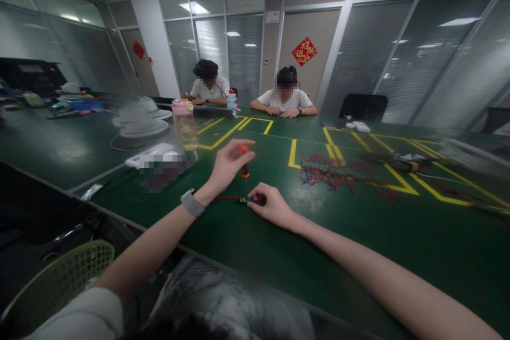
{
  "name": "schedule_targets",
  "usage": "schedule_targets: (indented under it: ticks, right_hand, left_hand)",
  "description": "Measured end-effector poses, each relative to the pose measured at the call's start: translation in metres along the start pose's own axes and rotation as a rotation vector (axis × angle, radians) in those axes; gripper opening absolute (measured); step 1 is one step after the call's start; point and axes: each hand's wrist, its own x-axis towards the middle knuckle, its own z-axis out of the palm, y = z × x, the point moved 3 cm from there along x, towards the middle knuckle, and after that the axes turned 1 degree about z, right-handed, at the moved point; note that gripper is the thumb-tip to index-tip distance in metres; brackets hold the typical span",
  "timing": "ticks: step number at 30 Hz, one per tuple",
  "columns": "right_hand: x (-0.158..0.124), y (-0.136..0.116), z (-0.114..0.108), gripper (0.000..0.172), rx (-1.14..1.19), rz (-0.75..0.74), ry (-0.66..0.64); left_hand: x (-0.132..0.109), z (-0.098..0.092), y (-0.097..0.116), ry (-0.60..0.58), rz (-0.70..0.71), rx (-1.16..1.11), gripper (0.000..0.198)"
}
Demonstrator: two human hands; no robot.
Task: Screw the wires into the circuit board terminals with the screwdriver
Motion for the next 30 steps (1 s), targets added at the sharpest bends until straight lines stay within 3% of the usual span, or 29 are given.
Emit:
schedule_targets:
  ticks: [2,7,10,15,21,24,28,30]
  right_hand:
    - [0.0,0.0005,0.0003,0.006,0.003,0.003,0.001]
    - [0.0001,-0.0002,0.0003,0.007,0.003,0.011,0.004]
    - [-0.0001,-0.0004,0.0002,0.006,0.009,0.004,0.004]
    - [0.0,0.0022,0.0009,0.007,0.007,-0.001,-0.003]
    - [0.0,0.0022,0.0008,0.008,0.003,0.003,-0.004]
    - [-0.0002,0.0017,0.0006,0.008,0.012,0.002,-0.004]
    - [-0.0001,0.0035,0.0012,0.007,0.011,-0.003,0.0]
    - [0.0,0.0045,0.0016,0.007,0.01,-0.004,0.0]
  left_hand:
    - [0.0,-0.0001,0.0003,-0.023,0.005,-0.024,0.024]
    - [-0.0001,0.0064,-0.0061,-0.121,-0.121,-0.342,0.034]
    - [-0.0007,0.0061,-0.0053,-0.076,-0.124,-0.269,0.035]
    - [-0.0002,0.0008,-0.0019,0.003,-0.007,-0.021,0.026]
    - [0.0011,0.005,-0.0086,-0.092,-0.106,-0.319,0.033]
    - [0.001,0.0037,-0.0066,-0.052,-0.114,-0.235,0.033]
    - [0.0013,-0.0021,-0.0009,0.059,-0.009,0.002,0.022]
    - [0.0017,-0.0025,-0.0011,0.064,0.008,-0.018,0.02]
